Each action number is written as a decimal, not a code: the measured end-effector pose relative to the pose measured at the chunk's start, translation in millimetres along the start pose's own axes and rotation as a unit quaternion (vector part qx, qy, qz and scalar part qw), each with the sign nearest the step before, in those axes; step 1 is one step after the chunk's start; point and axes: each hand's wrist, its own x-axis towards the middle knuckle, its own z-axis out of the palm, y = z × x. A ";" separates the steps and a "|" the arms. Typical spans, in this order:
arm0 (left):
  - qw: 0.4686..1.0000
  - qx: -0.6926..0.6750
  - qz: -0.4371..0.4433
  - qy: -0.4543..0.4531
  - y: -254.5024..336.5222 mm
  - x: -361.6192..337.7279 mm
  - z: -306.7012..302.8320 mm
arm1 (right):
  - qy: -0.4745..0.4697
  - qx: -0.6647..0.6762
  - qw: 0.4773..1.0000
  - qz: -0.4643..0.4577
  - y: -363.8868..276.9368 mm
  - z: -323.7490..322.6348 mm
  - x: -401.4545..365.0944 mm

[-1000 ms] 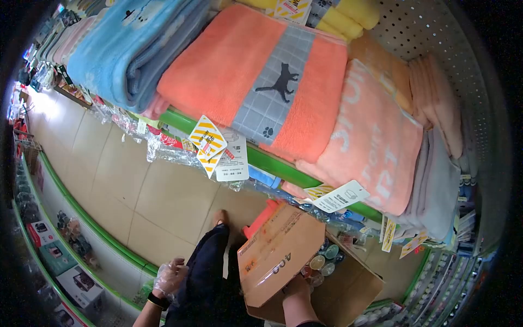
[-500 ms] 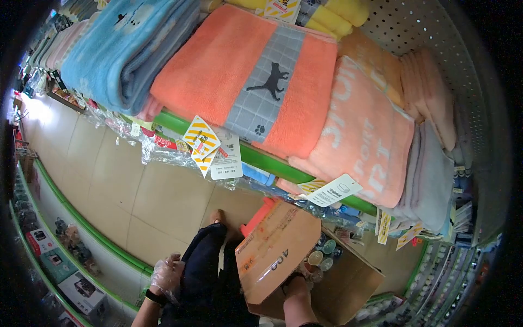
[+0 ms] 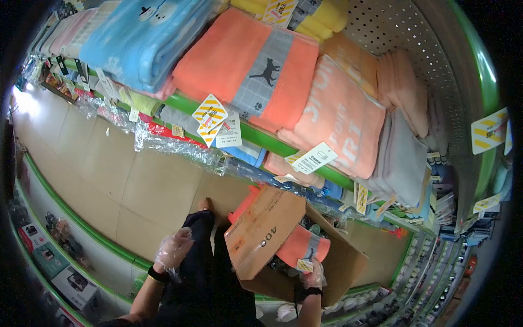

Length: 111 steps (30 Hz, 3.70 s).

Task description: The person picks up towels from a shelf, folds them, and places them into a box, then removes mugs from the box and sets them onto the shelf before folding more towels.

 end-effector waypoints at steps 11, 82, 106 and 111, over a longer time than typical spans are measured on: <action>0.716 -0.551 0.081 -0.420 104.1 28.0 42.2 | -0.262 0.021 0.964 0.027 -116.5 51.1 -126.4; 0.823 -0.505 0.153 -0.212 170.5 12.7 -82.2 | -0.338 -0.295 0.728 -0.518 -143.2 314.2 -189.9; 0.827 -0.497 -0.045 -0.260 178.6 -5.8 -83.5 | -0.472 -0.191 0.858 -0.069 -145.0 274.9 -196.8; 0.941 -0.051 0.302 -0.142 256.0 9.9 -125.6 | -0.489 -0.172 0.817 -0.252 -175.7 312.1 -189.8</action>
